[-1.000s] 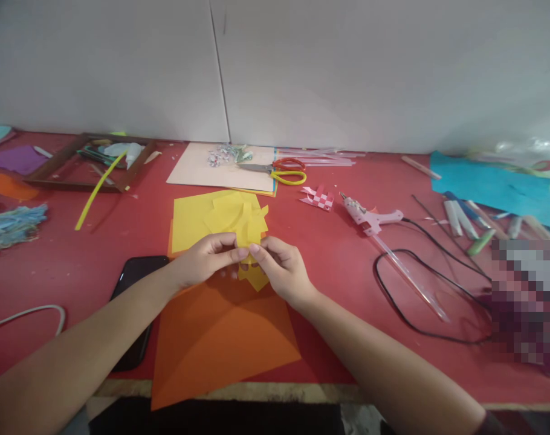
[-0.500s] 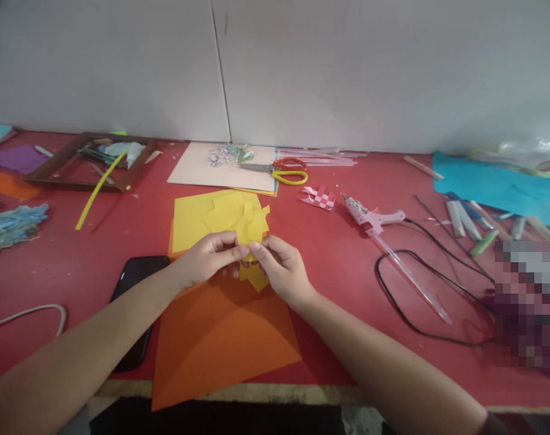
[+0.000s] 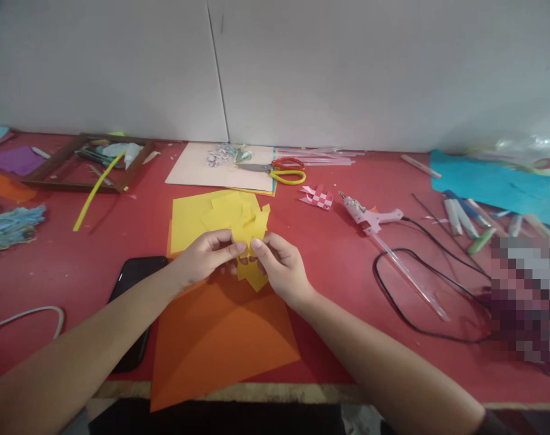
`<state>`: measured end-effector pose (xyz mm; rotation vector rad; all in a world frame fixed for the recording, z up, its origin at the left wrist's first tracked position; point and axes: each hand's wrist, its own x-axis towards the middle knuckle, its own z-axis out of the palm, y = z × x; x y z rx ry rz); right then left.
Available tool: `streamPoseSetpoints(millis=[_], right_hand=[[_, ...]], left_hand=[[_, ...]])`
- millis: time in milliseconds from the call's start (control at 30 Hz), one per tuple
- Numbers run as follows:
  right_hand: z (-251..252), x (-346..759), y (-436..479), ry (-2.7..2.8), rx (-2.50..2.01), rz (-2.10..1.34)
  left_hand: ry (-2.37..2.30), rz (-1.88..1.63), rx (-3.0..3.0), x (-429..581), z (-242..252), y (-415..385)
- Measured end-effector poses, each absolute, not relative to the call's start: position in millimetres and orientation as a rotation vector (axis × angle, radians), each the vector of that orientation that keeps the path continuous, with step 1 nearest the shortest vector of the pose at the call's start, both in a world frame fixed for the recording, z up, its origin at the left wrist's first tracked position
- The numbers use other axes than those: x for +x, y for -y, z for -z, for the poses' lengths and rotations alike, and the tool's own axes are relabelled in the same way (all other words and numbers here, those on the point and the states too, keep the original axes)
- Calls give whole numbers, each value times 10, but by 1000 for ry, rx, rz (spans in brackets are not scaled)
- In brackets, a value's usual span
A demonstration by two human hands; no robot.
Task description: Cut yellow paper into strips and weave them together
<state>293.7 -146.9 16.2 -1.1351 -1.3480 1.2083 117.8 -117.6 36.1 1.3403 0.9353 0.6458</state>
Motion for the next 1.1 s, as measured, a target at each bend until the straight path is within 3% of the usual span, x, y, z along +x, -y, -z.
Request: streamPoseSetpoints(millis=[300,867,1100], right_hand=[[-168,2953,1448,1254,-1153,-1277],[-151,2967,1437,1193,-1080,-1248],[-140,2973,1438,1255,-1077,-1290]], left_hand=[[-905,-535,1378,1153,-431,1205],[-987,-682,1306,1156,-422,1157],[-988,-546,1329,1141,-364,1169]])
